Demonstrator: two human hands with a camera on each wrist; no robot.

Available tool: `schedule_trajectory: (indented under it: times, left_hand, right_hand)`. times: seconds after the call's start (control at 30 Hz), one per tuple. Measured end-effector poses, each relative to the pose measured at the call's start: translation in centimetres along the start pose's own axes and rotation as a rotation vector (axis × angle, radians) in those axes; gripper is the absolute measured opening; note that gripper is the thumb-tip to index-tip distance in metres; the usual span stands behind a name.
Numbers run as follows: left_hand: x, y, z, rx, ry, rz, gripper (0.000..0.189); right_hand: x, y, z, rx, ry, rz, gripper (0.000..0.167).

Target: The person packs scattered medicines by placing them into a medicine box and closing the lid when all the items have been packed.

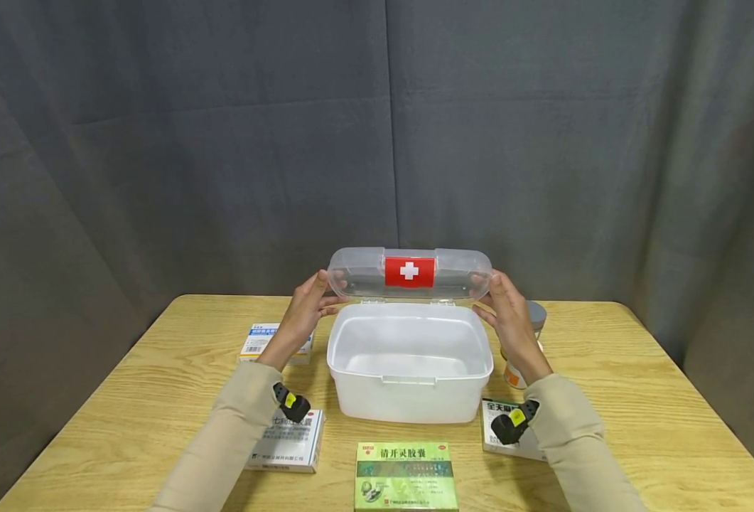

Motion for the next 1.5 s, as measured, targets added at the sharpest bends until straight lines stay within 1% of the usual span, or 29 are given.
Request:
schedule_trajectory:
  times: [0.03,0.07,0.17,0.3,0.4,0.5,0.67,0.77,0.87,0.97,1.03,1.13,1.33,1.5]
  left_hand:
    - [0.0,0.0,0.0,0.008,0.004,0.004,0.096]
    - [0.3,0.1,-0.5,0.015,0.009,0.016,0.097]
    - [0.3,0.0,-0.5,0.024,0.019,0.034,0.095]
    - [0.4,0.0,-0.5,0.030,0.028,0.049,0.083]
    - [0.5,0.0,-0.4,0.040,0.035,0.054,0.073]
    - [0.5,0.1,-0.3,0.051,0.046,0.060,0.069]
    - [0.5,0.1,-0.4,0.068,0.073,0.078,0.070]
    - [0.5,0.2,-0.5,0.071,0.078,0.084,0.069]
    - [0.6,0.2,-0.5,0.073,0.077,0.090,0.067]
    - [0.6,0.2,-0.5,0.074,0.078,0.096,0.065]
    - [0.7,0.2,-0.4,0.073,0.079,0.098,0.064]
    - [0.8,0.1,-0.4,0.064,0.080,0.102,0.063]
    - [0.8,0.1,-0.4,0.072,0.082,0.102,0.064]
    - [0.8,0.1,-0.3,0.083,0.073,0.118,0.065]
  right_hand:
    - [0.0,0.0,0.0,-0.001,-0.004,0.000,0.036]
    - [0.0,0.0,0.0,-0.005,-0.009,0.001,0.037]
    - [0.1,0.0,-0.1,-0.023,-0.024,0.000,0.041]
    - [0.2,0.1,-0.2,-0.059,-0.045,-0.010,0.052]
    - [0.3,0.1,-0.2,-0.077,-0.058,-0.019,0.057]
    - [0.3,0.1,-0.2,-0.080,-0.064,-0.030,0.058]
    - [0.3,-0.1,-0.2,-0.069,-0.061,-0.050,0.058]
    - [0.3,-0.2,-0.1,-0.071,-0.059,-0.058,0.059]
    - [0.3,-0.3,0.0,-0.062,-0.062,-0.050,0.057]
    - [0.4,-0.3,0.2,-0.043,-0.069,-0.033,0.046]
    - [0.4,-0.3,0.3,-0.050,-0.071,-0.029,0.038]
    - [0.4,-0.3,0.4,-0.083,-0.061,-0.041,0.035]
    - [-0.1,-0.2,0.7,-0.195,-0.014,-0.065,0.046]
    - [-0.3,0.0,0.9,-0.284,-0.025,-0.091,0.064]
Point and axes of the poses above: each hand's wrist, its own x-axis towards the middle knuckle, its own y-axis out of the back of the hand, z = x × y, the point moved 2 cm from there along x, towards the middle knuckle, and after that the axes turned 15 degrees about -z, right-handed, at the moved point
